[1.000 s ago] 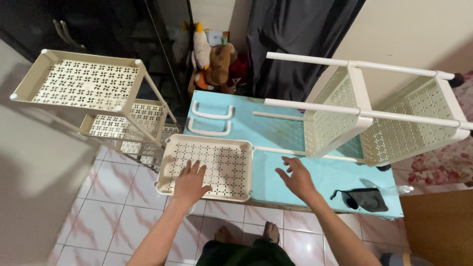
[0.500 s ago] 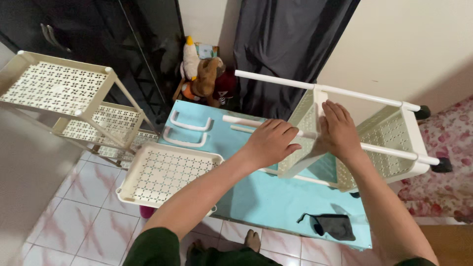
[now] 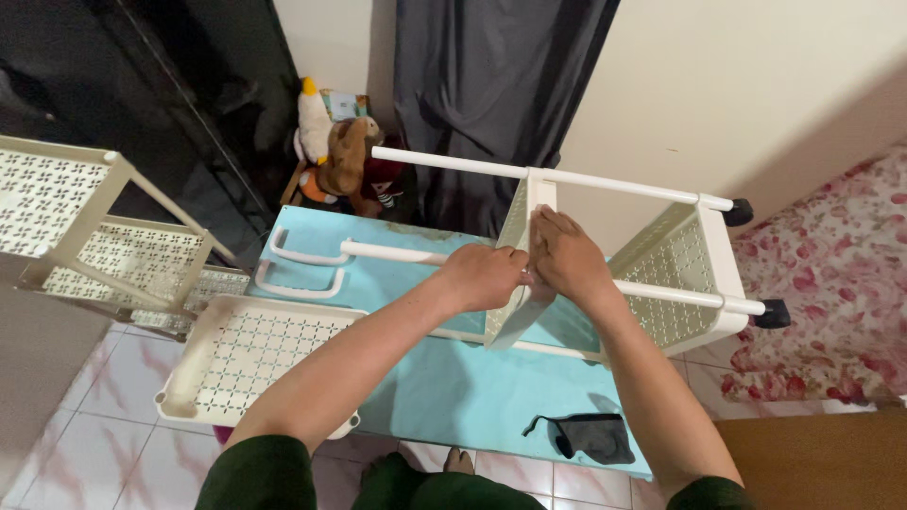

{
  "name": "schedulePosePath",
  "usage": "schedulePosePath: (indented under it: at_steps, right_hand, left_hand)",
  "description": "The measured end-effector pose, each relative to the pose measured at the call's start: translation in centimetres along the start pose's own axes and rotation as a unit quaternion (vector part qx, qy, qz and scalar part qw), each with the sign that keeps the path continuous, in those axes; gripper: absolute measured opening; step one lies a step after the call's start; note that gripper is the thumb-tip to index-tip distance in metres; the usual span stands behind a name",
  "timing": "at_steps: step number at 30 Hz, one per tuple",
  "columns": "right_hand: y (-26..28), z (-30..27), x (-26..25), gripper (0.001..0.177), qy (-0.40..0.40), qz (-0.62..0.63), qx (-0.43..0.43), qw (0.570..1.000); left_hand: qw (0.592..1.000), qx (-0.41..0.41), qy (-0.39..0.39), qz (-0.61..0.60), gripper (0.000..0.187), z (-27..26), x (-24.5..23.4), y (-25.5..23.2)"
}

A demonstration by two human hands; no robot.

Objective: The person disassembles a white plastic rolling cart by removing the handle, shelves, and frame rods. They place the separated components on a light blue table next to a similar cart.

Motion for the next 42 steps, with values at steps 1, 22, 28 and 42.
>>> schedulePosePath:
  at_steps: [1,22,28,42]
  right_hand:
    - [0.2,0.1,0.0,0.038,-0.004,-0.008,-0.007,1.000]
    - [-0.4,-0.1,0.4,0.039,0.005,-0.069,0.081,0.994]
    - [-0.5,-0.2,0.4,0.037,-0.009,-0.068,0.072,0.995]
    - [1.1,0.3,-1.5,0.027,-0.040,-0.028,0.048,0.998]
  left_hand:
    - [1.000,0.001,0.014,0.007,0.029,0.1,0.1,0.0]
    - [0.987,-0.035,0.154,0.003,0.039,0.4,-0.3,-0.3]
    - [0.980,-0.056,0.188,-0.029,0.046,0.9,0.3,0.4]
    - [0.983,-0.062,0.146,-0.094,0.035,-2.8,1.5,4.8]
Point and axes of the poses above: each hand's wrist, its own z-axis towards the middle knuckle, its own x-axis out of the palm, y = z × x, the point moved 9 cm from there along z, towards the middle knuckle, and after that the axes turned 6 degrees about -y, right-handed, at the moved point
